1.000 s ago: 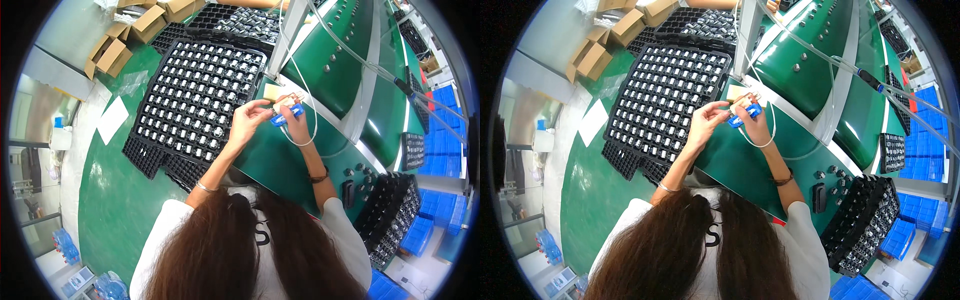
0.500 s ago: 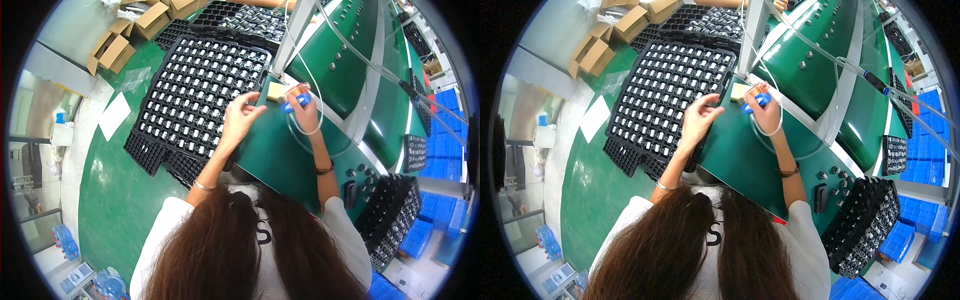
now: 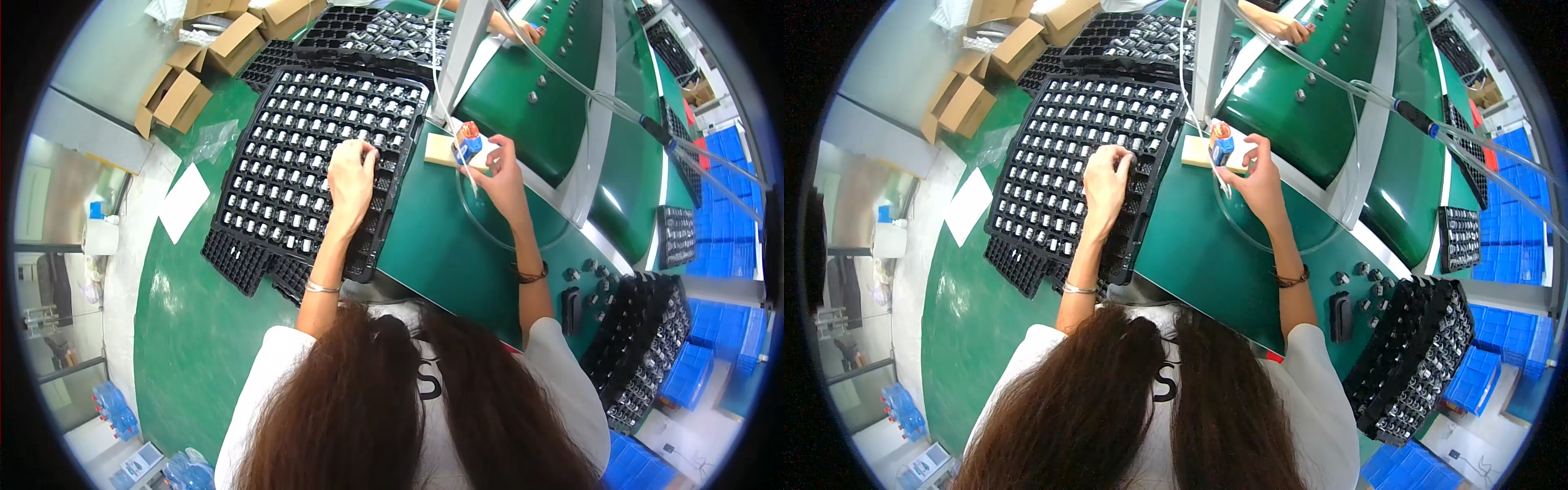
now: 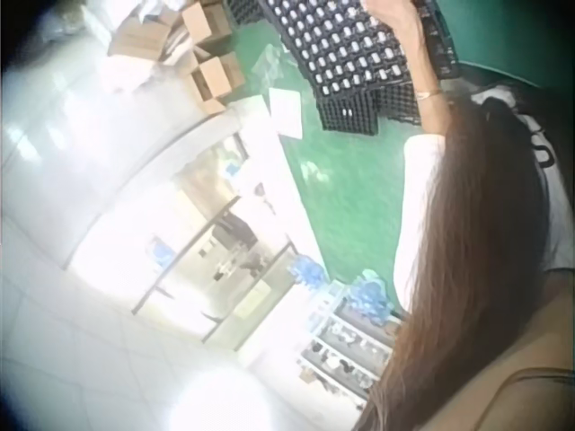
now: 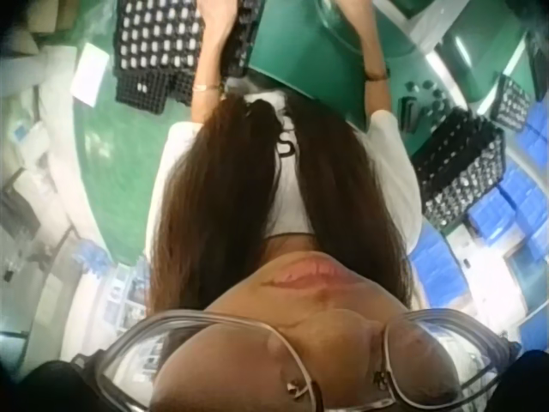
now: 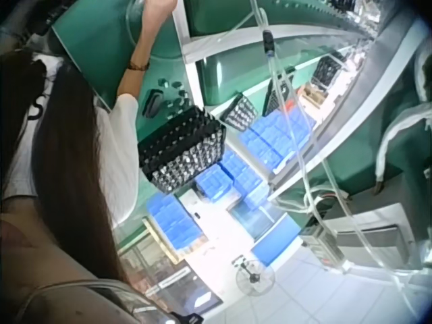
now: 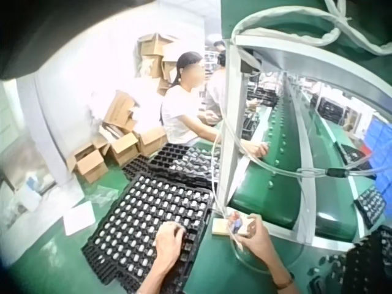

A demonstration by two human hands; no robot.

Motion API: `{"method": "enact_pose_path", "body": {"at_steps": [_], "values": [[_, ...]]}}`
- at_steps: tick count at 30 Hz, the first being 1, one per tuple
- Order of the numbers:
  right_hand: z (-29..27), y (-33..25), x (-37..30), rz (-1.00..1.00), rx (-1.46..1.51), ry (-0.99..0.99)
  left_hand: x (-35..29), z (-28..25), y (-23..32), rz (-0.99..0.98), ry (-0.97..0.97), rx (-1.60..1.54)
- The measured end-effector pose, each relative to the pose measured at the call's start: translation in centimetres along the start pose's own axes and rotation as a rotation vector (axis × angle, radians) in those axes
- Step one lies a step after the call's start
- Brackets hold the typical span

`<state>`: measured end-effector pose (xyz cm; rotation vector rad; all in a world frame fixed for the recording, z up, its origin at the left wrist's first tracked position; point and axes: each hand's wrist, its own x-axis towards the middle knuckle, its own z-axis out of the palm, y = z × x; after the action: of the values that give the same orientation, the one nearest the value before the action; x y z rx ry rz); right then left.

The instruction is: Assembling small electronic components and placing them into a component tray on an assembly line.

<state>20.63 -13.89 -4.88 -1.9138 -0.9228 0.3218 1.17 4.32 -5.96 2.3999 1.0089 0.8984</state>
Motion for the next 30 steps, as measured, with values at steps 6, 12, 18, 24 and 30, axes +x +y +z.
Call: {"method": "enact_pose_path", "body": {"at_steps": [6,12,18,24,30], "values": [[-2.9,2.6,-1.6,0.048,0.116,-0.037,-1.0,-1.4,1.0,-0.597,-0.254,-1.357],[-3.3,2.1,-0.7,0.051,0.125,-0.108,-3.1,-1.6,0.1,-0.901,-0.27,-1.605],[-0.2,0.1,0.8,-0.245,0.048,0.106,-3.4,-1.3,1.4,-0.884,-0.295,-1.489],[2.9,0.9,4.7,-0.223,0.0,0.181,-3.5,-1.7,3.9,-0.819,-0.411,-1.492],[-4.0,7.1,11.1,-0.083,-0.105,0.481,-3.2,-1.8,4.5,-0.779,-0.425,-1.493]]}}
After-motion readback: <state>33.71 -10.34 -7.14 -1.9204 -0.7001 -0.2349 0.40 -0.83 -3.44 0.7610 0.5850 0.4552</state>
